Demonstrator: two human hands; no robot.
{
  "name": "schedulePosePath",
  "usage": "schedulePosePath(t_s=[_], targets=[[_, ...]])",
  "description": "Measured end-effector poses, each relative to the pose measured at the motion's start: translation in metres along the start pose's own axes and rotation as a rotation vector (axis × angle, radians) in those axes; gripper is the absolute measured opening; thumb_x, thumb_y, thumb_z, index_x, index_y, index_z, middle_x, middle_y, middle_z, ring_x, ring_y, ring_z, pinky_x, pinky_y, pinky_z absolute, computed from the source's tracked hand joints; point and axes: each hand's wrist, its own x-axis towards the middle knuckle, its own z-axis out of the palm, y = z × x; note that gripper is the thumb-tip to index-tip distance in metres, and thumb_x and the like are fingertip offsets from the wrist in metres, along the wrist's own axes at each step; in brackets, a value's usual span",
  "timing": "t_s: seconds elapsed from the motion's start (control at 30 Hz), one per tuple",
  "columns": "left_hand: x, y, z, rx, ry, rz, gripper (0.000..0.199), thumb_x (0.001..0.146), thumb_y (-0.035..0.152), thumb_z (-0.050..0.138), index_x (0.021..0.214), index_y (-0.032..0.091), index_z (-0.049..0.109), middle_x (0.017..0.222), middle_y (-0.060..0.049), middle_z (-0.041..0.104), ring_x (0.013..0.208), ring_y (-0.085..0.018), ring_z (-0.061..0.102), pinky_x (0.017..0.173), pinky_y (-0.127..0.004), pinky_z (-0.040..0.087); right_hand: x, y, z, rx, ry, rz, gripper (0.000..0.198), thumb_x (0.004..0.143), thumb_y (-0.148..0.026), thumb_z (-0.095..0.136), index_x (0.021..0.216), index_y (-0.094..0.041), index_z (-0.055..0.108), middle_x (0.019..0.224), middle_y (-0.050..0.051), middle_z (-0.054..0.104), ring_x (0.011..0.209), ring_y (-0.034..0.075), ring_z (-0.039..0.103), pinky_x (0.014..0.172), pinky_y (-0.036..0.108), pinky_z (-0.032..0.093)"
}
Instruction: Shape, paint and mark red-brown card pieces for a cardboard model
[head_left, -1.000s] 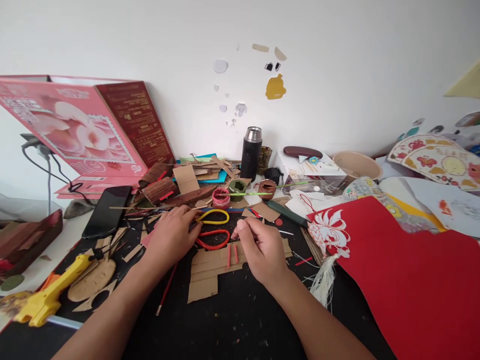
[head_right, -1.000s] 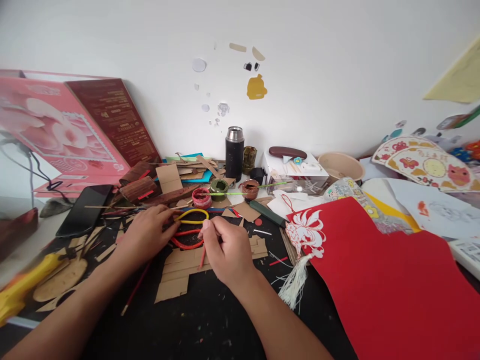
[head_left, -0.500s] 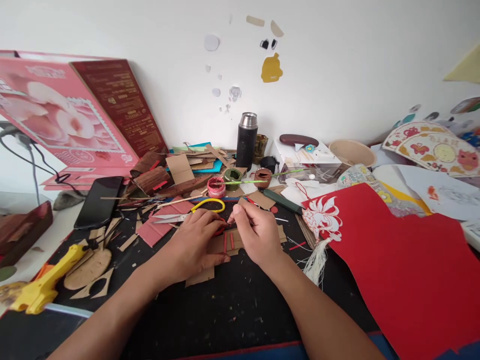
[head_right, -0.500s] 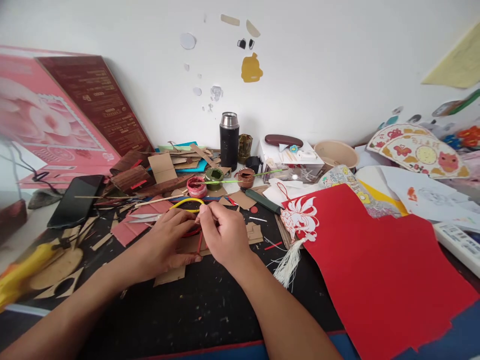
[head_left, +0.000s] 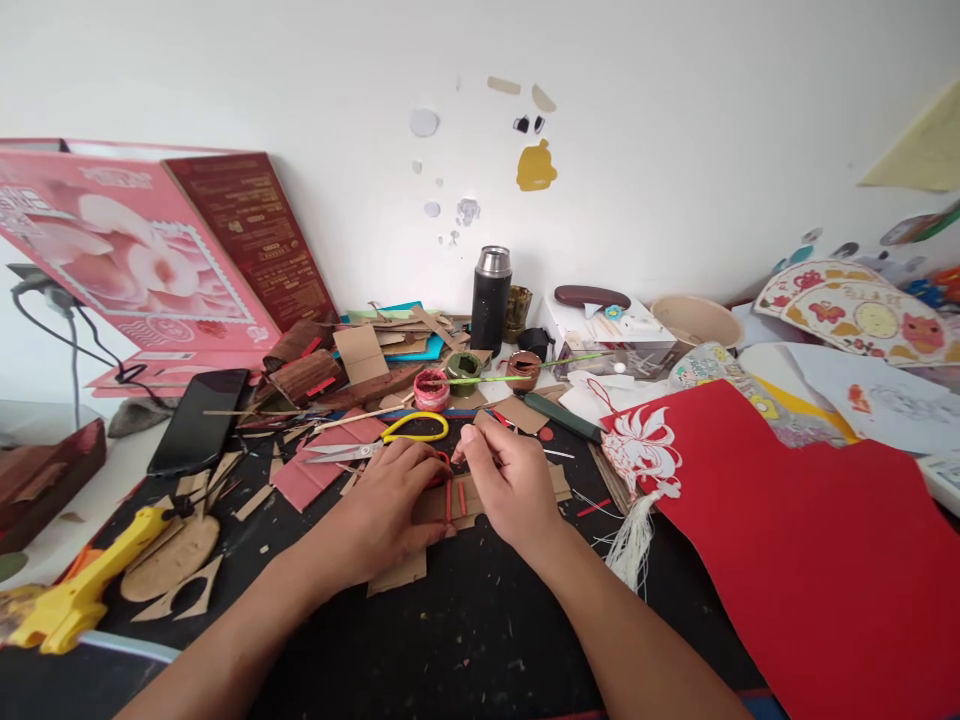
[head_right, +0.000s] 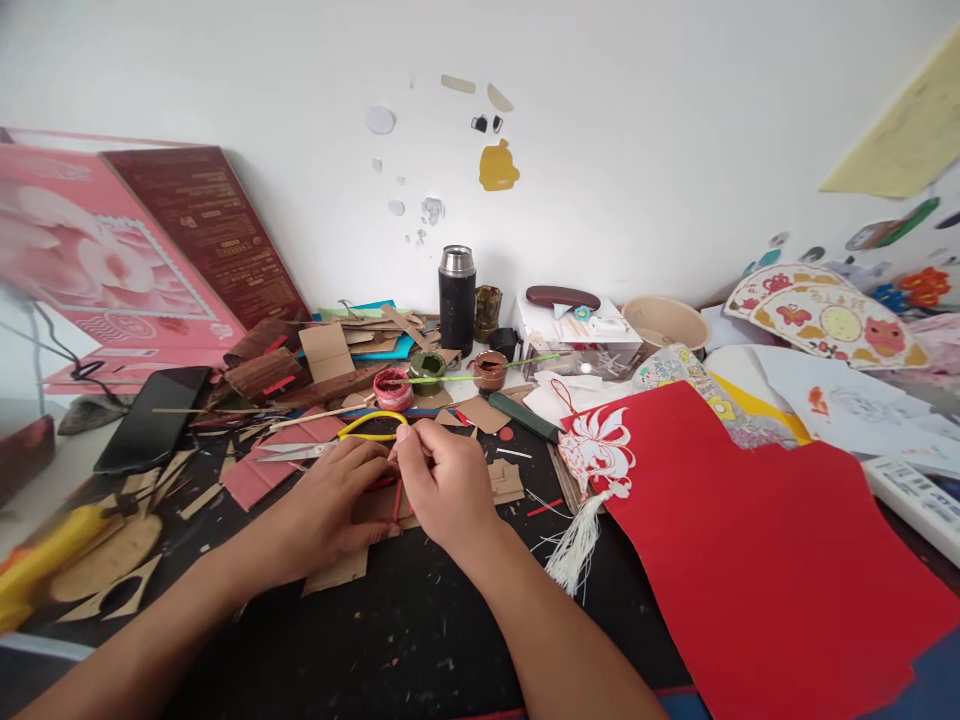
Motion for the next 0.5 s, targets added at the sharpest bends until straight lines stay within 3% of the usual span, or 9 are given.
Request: schedulePosePath(t_s=[0.17, 0.3, 0.4, 0.5], targets=[[-0.014, 0.0, -0.009, 0.011, 0.066, 0.032, 0.04, 0.095, 0.047, 0.082, 0.129, 0.028, 0.07, 0.137, -0.01, 0.072, 0.132, -0.036, 0.061, 0.115, -0.054, 0.052, 0.0, -0.003, 0.0, -0.011, -0.024, 0.035, 0.042, 0.112, -0.04, 0.048, 0.077, -0.022, 0.063, 0.07, 0.002, 0.071, 0.062, 0.015, 0.064, 0.061, 0.027, 0.044], [-0.021, -0.012, -0.039, 0.088, 0.168, 0.005, 0.047, 0.098, 0.064, 0.072, 0.132, 0.032, 0.071, 0.139, -0.011, 0.072, 0.134, -0.037, 0.061, 0.116, -0.054, 0.049, -0.003, -0.004, 0.001, -0.039, -0.08, 0.062, 0.043, 0.112, -0.041, 0.047, 0.076, -0.023, 0.062, 0.059, -0.002, 0.058, 0.055, 0.014, 0.054, 0.057, 0.028, 0.037], [0.003, -0.038, -0.071, 0.172, 0.172, -0.006, 0.055, 0.1, 0.073, 0.061, 0.129, 0.027, 0.073, 0.131, -0.01, 0.075, 0.128, -0.034, 0.063, 0.113, -0.05, 0.05, -0.004, -0.004, 0.003, -0.051, -0.117, 0.041, 0.043, 0.111, -0.04, 0.048, 0.072, -0.024, 0.054, 0.058, -0.003, 0.053, 0.055, 0.014, 0.049, 0.058, 0.029, 0.035], [0.055, -0.072, -0.095, 0.372, 0.109, -0.134, 0.055, 0.102, 0.063, 0.055, 0.124, 0.017, 0.075, 0.123, -0.014, 0.076, 0.119, -0.035, 0.065, 0.108, -0.048, 0.05, -0.004, -0.004, 0.004, -0.08, -0.133, 0.015, 0.043, 0.11, -0.038, 0.048, 0.07, -0.025, 0.044, 0.059, -0.004, 0.049, 0.056, 0.014, 0.044, 0.058, 0.03, 0.031]])
